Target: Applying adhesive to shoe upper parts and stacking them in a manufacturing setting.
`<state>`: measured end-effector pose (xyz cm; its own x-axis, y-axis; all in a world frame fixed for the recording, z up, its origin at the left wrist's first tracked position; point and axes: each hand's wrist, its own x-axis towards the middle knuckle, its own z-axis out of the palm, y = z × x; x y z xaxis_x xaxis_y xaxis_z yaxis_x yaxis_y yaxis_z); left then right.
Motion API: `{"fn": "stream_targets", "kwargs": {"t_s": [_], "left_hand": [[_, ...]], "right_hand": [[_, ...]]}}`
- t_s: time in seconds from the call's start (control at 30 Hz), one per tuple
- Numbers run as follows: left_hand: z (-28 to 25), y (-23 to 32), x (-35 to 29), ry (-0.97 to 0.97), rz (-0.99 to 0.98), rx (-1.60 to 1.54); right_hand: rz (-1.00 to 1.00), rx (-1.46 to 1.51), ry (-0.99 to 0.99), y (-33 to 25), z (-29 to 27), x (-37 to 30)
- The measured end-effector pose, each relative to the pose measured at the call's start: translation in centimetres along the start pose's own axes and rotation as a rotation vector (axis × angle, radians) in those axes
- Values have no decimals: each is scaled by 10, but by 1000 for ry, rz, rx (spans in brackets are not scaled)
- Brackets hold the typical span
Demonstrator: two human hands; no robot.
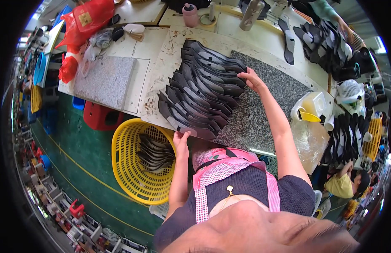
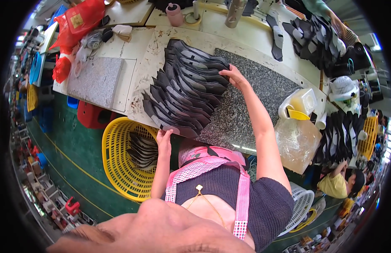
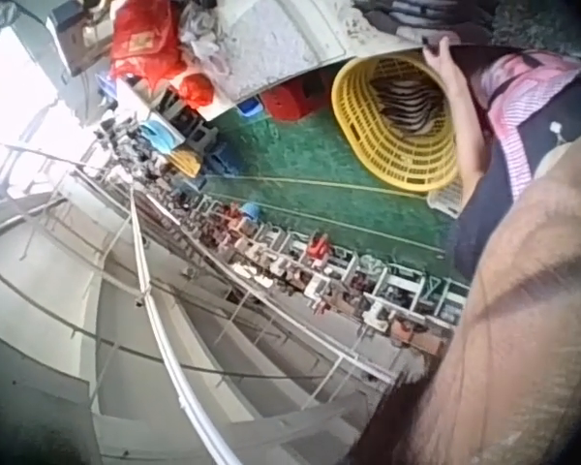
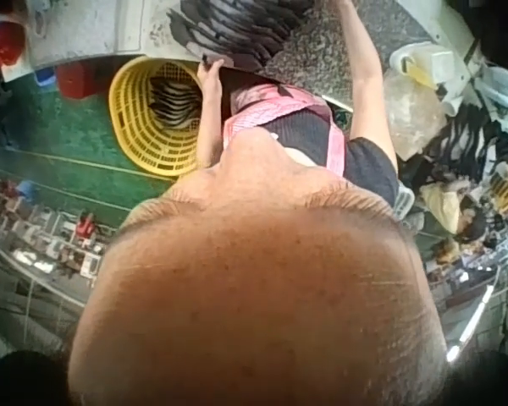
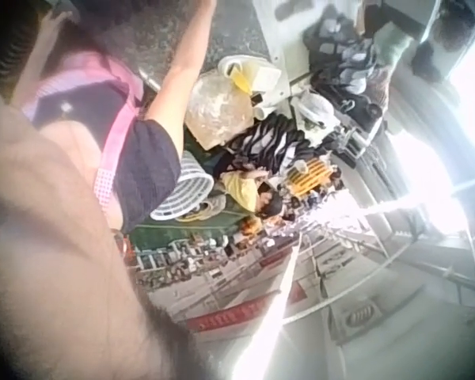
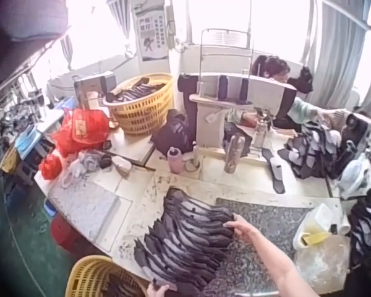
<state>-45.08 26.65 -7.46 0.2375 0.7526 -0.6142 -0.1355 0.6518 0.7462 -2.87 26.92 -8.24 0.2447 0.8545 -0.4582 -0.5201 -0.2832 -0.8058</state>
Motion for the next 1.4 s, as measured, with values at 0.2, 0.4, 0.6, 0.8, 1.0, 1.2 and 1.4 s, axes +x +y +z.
{"fn": "stream_targets", "kwargs": {"t_s": [0.2,0.4,0.6,0.8,1.0,1.2,1.4], "left_hand": [[32,8,-12,32,142,-184],[44,3,-3,18,253,-132],[70,3,-25,-89,234,-264],[86,-20,-70,-125,159,-309],[123,-51,-110,-74,-102,-311],[148,-73,-104,-94,-310,-41],[128,-69,-98,-84,-266,79]], "right_hand": [[74,-128,89,-8,21,-14],[44,-211,82,9,6,1],[75,-239,54,5,-7,-4],[129,-269,19,-17,-16,-46],[210,-538,111,-53,-47,-91],[-261,-677,423,-11,-122,-55],[-803,-801,509,-17,3,-174]]}}
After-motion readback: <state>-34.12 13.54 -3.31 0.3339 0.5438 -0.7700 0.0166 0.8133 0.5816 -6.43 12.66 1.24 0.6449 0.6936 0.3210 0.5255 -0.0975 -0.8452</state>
